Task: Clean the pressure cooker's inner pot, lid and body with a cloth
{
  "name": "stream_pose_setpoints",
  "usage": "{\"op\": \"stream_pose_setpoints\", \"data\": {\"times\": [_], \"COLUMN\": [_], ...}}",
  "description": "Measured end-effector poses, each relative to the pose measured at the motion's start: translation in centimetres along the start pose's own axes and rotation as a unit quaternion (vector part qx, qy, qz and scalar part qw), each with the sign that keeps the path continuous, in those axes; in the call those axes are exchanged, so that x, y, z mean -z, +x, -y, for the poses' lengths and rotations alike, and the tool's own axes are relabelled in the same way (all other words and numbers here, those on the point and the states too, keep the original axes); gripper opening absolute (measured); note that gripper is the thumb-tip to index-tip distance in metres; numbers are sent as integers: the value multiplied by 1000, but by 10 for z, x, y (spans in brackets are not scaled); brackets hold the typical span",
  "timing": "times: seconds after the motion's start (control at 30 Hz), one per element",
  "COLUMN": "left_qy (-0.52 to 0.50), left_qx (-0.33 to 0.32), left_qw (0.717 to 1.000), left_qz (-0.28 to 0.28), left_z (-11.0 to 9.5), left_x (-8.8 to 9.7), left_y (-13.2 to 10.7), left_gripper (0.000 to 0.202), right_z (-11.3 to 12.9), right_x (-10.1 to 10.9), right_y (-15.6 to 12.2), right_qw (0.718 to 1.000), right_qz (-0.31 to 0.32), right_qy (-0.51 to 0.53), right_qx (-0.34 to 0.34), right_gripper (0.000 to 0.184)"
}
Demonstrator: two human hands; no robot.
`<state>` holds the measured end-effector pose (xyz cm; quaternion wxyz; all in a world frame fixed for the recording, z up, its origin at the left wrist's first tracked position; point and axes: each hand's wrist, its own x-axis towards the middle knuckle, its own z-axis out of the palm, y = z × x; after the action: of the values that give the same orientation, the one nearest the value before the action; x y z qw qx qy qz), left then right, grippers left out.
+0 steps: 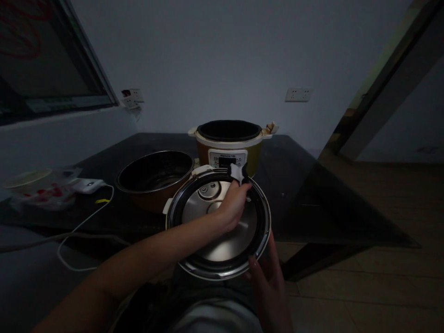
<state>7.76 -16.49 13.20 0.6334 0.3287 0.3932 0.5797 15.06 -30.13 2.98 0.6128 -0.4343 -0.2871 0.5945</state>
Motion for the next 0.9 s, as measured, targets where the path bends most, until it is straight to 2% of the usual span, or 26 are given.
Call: {"op": "stream_pose_setpoints", "data": {"times": [0.2, 0.33, 0.43, 0.53, 0.67, 0.73, 0.9], "left_qy": [119, 234, 352, 465, 553, 564, 539], "left_qx": [11, -13, -103, -202, -255, -280, -345], "left_qw": [992, 961, 903, 809, 707, 682, 660], "left_qz": [50, 151, 225, 298, 358, 372, 393], "left_z": [16, 20, 21, 20, 12, 3, -34], "left_x": [3, 9, 17, 31, 56, 65, 71], "left_y": [-16, -25, -19, -2, 22, 32, 53], "left_gripper": [20, 41, 58, 78, 80, 72, 46], "right_z": [-3, -5, -6, -5, 0, 3, 9], "right_x": [0, 3, 5, 6, 1, -4, -11], "right_y": [0, 0, 2, 5, 2, -1, -3], "right_qw": [1000, 1000, 1000, 1000, 999, 999, 999], "right_qz": [-5, -23, -21, -21, -38, -51, -47], "right_qy": [4, -13, -16, -17, -8, 3, 13], "right_qx": [3, 1, 5, -8, -13, -7, -14], "right_gripper": [86, 89, 88, 95, 93, 90, 92]}}
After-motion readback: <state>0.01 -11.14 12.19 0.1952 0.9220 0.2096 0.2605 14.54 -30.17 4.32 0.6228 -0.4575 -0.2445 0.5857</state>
